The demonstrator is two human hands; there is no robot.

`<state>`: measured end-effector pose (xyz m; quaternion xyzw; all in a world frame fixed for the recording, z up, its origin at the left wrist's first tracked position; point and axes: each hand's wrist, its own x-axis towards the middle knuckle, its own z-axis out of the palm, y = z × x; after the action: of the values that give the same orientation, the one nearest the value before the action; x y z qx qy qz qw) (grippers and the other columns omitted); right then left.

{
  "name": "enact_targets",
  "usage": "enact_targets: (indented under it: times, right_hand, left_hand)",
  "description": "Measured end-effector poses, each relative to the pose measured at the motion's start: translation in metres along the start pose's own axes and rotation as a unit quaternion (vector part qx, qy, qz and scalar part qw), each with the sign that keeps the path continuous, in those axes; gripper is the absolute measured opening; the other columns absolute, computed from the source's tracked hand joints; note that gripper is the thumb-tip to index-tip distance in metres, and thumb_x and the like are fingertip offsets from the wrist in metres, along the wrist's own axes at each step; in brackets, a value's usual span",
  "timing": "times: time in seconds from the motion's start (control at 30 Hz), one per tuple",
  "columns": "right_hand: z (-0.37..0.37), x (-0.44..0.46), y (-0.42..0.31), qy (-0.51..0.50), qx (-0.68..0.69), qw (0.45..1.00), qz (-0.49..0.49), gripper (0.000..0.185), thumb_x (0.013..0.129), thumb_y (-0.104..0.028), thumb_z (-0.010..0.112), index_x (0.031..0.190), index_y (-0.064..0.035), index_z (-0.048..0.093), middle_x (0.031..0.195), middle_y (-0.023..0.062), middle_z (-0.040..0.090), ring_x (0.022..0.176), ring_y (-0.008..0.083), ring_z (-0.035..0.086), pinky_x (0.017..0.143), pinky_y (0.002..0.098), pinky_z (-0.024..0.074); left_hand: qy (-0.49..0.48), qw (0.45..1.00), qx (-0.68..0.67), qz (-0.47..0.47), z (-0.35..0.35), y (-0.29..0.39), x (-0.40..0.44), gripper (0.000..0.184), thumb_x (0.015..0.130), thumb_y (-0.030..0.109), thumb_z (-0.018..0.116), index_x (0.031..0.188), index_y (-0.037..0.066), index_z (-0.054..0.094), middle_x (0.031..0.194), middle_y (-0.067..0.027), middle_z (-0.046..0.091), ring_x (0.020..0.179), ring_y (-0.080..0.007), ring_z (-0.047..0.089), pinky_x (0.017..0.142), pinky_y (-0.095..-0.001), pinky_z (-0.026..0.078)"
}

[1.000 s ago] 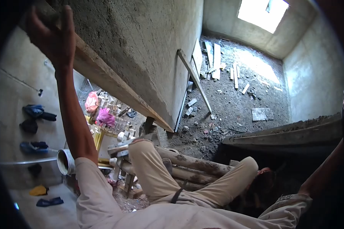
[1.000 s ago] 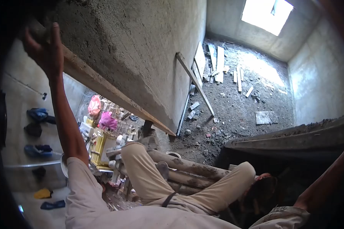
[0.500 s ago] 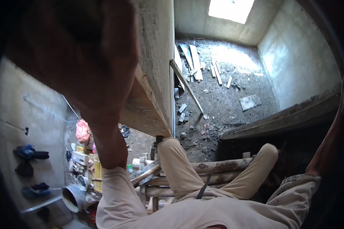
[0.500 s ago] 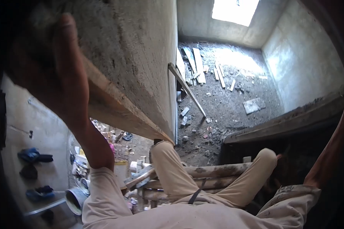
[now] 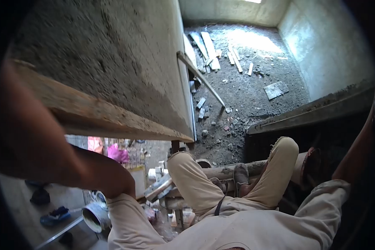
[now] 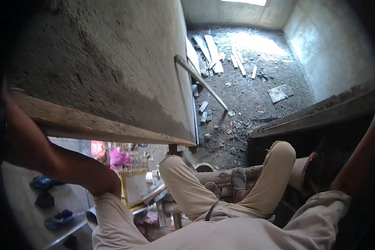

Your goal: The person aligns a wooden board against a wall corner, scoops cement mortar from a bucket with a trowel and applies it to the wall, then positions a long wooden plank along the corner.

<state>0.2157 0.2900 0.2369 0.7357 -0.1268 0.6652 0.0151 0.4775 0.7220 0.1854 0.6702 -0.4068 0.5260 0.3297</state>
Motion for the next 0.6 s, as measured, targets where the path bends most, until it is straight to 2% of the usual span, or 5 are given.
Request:
enact_targets:
  times: [0.07,0.23,0.37,0.5,0.6]
  right_hand:
    - [0.020,-0.045,-0.022,-0.021,-0.098,0.968,-0.232,0.063,0.099,-0.045,0.041,0.147,-0.0099,0.021,0.145,0.0181,0.030,0.123,0.0307,0.043,0.093,0.0481,0.0409]
    - [0.089,-0.173,-0.019,-0.046,0.026,0.979,-0.195,0.038,0.089,-0.010,0.064,0.123,-0.0004,0.051,0.125,0.0160,0.055,0.115,0.0214,0.054,0.099,0.0362,0.0420]
    - [0.134,-0.236,0.030,-0.172,0.131,0.974,0.070,0.028,0.096,-0.013,0.054,0.122,-0.0040,0.056,0.110,0.0082,0.065,0.106,0.0177,0.059,0.096,0.0333,0.0440]
    - [0.184,-0.293,0.045,-0.313,0.200,0.901,0.225,0.025,0.095,-0.015,0.055,0.118,-0.0081,0.061,0.096,0.0037,0.065,0.088,0.0128,0.060,0.085,0.0298,0.0481]
    - [0.235,-0.350,0.051,-0.403,0.224,0.856,0.233,0.024,0.092,-0.016,0.059,0.116,-0.0092,0.061,0.105,0.0051,0.065,0.085,0.0143,0.062,0.079,0.0283,0.0503]
  left_hand:
    - [0.026,0.996,0.074,0.031,-0.002,0.011,0.000,0.061,0.090,0.032,0.061,0.135,-0.002,0.037,0.131,-0.0213,0.047,0.131,-0.0307,0.036,0.106,-0.0396,0.034]
    - [0.025,0.983,0.180,0.036,0.009,0.035,-0.002,0.071,0.089,0.035,0.058,0.139,-0.005,0.027,0.134,-0.0285,0.041,0.131,-0.0349,0.036,0.104,-0.0428,0.036]
    - [-0.004,0.975,0.223,0.006,0.020,0.063,-0.004,0.079,0.089,0.038,0.056,0.143,-0.006,0.018,0.136,-0.0342,0.035,0.131,-0.0383,0.036,0.103,-0.0453,0.037]
    - [-0.019,0.968,0.250,-0.007,0.026,0.081,-0.013,0.085,0.088,0.040,0.054,0.145,-0.007,0.012,0.138,-0.0385,0.032,0.131,-0.0408,0.036,0.103,-0.0472,0.037]
    - [-0.017,0.961,0.274,0.014,0.027,0.073,-0.028,0.085,0.088,0.040,0.054,0.145,-0.007,0.012,0.138,-0.0383,0.032,0.131,-0.0407,0.036,0.103,-0.0471,0.037]
